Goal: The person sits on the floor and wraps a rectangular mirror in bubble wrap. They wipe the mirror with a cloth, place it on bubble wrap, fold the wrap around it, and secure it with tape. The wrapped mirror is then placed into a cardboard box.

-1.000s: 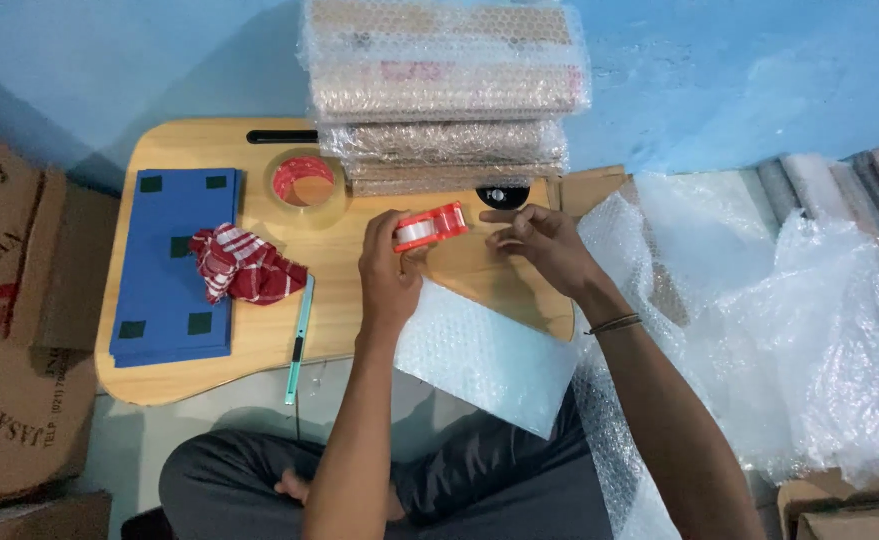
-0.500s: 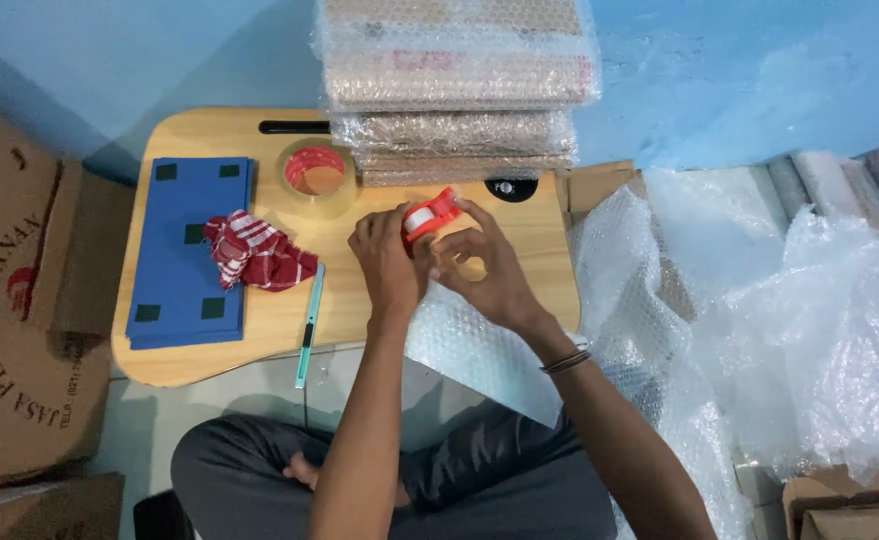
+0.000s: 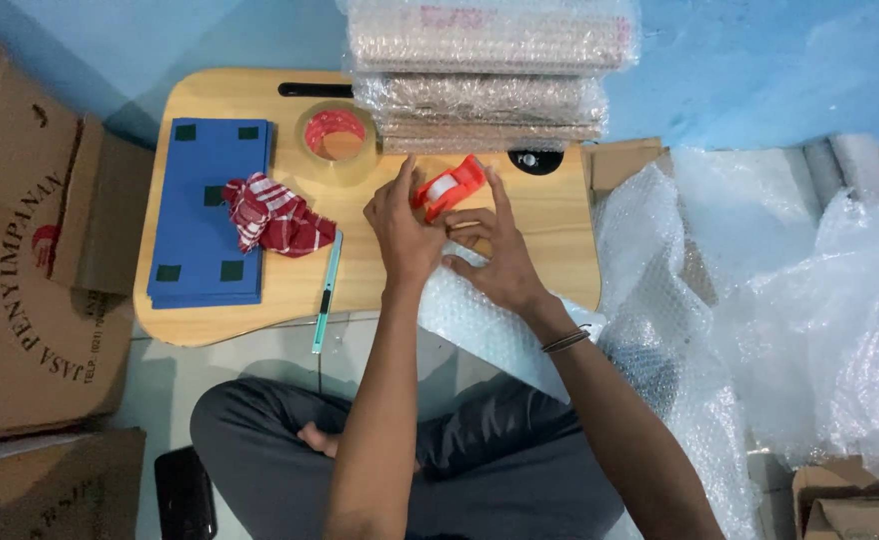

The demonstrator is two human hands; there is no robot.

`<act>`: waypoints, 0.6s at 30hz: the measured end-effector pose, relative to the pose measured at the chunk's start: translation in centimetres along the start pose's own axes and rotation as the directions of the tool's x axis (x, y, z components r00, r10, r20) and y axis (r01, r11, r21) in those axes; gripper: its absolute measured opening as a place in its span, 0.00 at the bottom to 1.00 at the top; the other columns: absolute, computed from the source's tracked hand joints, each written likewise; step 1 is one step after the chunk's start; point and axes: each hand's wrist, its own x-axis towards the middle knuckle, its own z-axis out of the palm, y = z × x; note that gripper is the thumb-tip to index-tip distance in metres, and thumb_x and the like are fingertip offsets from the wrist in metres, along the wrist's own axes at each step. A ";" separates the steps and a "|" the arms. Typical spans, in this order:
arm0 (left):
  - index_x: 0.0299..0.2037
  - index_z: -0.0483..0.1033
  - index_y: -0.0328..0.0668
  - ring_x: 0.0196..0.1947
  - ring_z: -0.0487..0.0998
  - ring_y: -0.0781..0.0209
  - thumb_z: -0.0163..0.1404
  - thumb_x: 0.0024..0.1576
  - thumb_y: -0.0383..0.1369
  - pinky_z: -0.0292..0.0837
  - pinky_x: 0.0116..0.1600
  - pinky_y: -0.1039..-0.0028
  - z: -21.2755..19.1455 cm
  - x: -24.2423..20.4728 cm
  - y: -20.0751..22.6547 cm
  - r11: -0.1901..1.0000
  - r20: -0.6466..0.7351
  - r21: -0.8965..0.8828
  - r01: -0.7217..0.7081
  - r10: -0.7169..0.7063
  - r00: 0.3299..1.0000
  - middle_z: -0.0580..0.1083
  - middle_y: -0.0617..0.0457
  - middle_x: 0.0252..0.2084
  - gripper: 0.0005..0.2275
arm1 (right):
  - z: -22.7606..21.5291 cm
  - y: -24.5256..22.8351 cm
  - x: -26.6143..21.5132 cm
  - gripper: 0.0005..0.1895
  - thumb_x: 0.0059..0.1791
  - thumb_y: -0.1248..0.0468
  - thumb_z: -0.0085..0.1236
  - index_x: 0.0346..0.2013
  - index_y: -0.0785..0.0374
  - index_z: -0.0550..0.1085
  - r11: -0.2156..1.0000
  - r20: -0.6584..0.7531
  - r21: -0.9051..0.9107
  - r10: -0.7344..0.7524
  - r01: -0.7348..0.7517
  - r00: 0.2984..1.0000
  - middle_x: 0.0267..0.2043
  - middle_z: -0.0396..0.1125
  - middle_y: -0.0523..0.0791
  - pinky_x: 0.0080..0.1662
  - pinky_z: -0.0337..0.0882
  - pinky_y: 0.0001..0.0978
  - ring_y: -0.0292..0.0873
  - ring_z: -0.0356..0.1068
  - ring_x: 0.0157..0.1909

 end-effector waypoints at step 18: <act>0.50 0.82 0.43 0.30 0.77 0.55 0.61 0.56 0.28 0.71 0.36 0.69 -5.0 6.5 5.1 0.870 0.313 -0.419 -0.260 0.407 0.858 0.78 0.46 0.44 0.12 | -0.2 0.5 -0.1 0.55 0.44 0.74 0.67 0.77 0.58 0.44 1.000 0.042 -0.012 0.023 -0.023 0.999 0.57 0.68 0.51 0.54 0.70 0.35 0.50 0.74 0.55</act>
